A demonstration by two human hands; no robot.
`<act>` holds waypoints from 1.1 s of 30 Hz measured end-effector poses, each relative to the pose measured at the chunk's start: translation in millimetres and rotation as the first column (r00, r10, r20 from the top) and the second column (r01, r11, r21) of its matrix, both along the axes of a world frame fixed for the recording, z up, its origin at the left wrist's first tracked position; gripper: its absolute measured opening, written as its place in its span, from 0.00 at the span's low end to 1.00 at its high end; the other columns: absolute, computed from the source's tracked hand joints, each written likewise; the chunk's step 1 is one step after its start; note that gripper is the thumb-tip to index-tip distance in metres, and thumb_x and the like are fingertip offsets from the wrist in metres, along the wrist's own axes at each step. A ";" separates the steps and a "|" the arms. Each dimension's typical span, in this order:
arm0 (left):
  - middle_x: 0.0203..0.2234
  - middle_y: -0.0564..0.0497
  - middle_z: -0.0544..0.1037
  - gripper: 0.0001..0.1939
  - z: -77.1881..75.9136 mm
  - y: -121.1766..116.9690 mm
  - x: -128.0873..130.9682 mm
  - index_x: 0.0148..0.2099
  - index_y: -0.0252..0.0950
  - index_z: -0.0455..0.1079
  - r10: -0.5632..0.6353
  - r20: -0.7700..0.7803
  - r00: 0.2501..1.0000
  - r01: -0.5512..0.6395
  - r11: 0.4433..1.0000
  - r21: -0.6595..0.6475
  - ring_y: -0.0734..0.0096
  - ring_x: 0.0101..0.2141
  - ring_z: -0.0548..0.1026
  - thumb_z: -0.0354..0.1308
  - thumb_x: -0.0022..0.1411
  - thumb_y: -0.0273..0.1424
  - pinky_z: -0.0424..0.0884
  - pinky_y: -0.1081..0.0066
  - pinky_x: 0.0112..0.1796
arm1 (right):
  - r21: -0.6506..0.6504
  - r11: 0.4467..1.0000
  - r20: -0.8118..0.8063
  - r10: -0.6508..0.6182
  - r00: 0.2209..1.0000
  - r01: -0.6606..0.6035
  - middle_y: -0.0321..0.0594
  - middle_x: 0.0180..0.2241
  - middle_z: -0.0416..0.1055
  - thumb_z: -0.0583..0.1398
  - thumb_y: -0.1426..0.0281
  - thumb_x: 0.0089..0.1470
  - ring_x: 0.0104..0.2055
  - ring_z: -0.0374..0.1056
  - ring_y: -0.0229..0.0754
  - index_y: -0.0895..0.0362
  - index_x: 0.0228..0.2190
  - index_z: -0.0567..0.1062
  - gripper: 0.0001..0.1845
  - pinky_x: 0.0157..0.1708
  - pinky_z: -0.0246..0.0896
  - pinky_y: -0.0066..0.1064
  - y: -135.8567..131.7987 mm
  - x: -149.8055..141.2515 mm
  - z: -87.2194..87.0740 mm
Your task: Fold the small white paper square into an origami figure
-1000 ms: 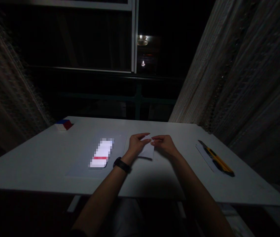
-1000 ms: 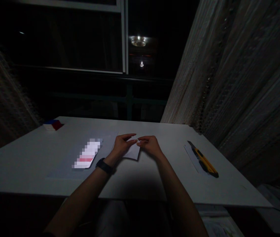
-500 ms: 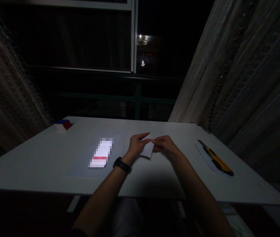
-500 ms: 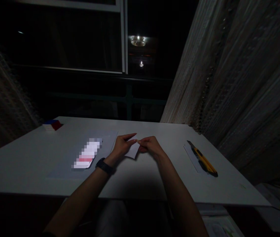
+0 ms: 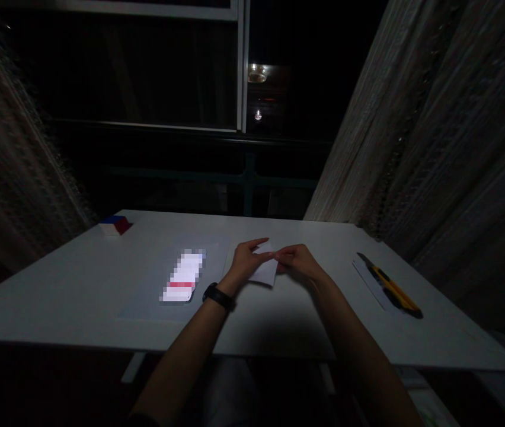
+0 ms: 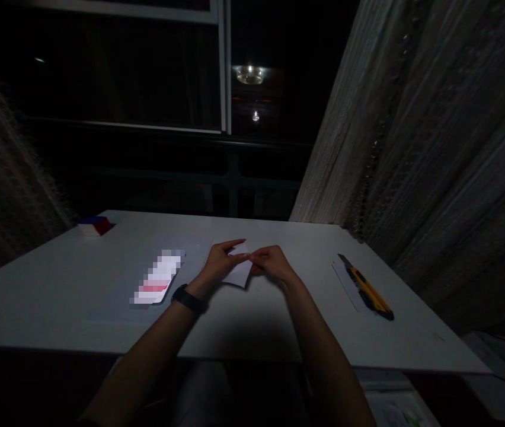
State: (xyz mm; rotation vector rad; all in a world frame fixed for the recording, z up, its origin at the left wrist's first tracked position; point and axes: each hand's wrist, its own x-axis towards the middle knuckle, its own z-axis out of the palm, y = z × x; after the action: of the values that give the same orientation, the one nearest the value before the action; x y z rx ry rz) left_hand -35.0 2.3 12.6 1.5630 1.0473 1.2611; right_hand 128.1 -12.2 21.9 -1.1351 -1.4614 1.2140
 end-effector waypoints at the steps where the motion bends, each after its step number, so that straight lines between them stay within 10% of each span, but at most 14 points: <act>1: 0.33 0.43 0.78 0.28 0.3 -0.1 0.3 0.46 0.32 0.72 0.001 0.013 1.000 -0.001 1.000 -0.017 0.65 0.32 0.74 0.67 0.40 0.34 0.68 0.72 0.31 | 0.006 1.000 0.010 0.005 1.000 -0.005 0.39 0.15 0.70 0.66 0.58 0.33 0.17 0.64 0.36 0.63 0.20 0.75 0.18 0.20 0.59 0.28 -0.3 -0.3 0.4; 22: 0.26 0.47 0.78 0.14 5.5 -3.0 -1.6 0.31 0.32 0.75 -0.013 -0.041 0.999 0.016 0.997 0.080 0.67 0.29 0.74 0.64 0.42 0.36 0.66 0.72 0.30 | 0.290 0.957 0.320 -0.106 0.941 0.009 0.43 0.22 0.75 0.60 0.66 0.42 0.25 0.69 0.41 0.62 0.24 0.78 0.12 0.26 0.60 0.29 -7.5 -2.3 8.8; 33: 0.23 0.46 0.78 0.13 8.6 -5.6 -3.2 0.27 0.31 0.76 -0.037 -0.056 0.998 0.037 0.999 0.009 0.67 0.26 0.74 0.65 0.41 0.36 0.66 0.71 0.27 | 0.239 0.970 0.325 -0.037 0.945 -0.044 0.42 0.20 0.74 0.61 0.66 0.40 0.23 0.68 0.41 0.63 0.23 0.78 0.11 0.25 0.61 0.29 -10.1 -0.4 11.4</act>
State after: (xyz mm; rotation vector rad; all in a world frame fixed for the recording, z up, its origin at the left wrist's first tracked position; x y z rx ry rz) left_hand -38.2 -3.3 21.2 1.6263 1.0435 1.2061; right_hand 127.7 -22.3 33.4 -1.2021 -1.8071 0.8426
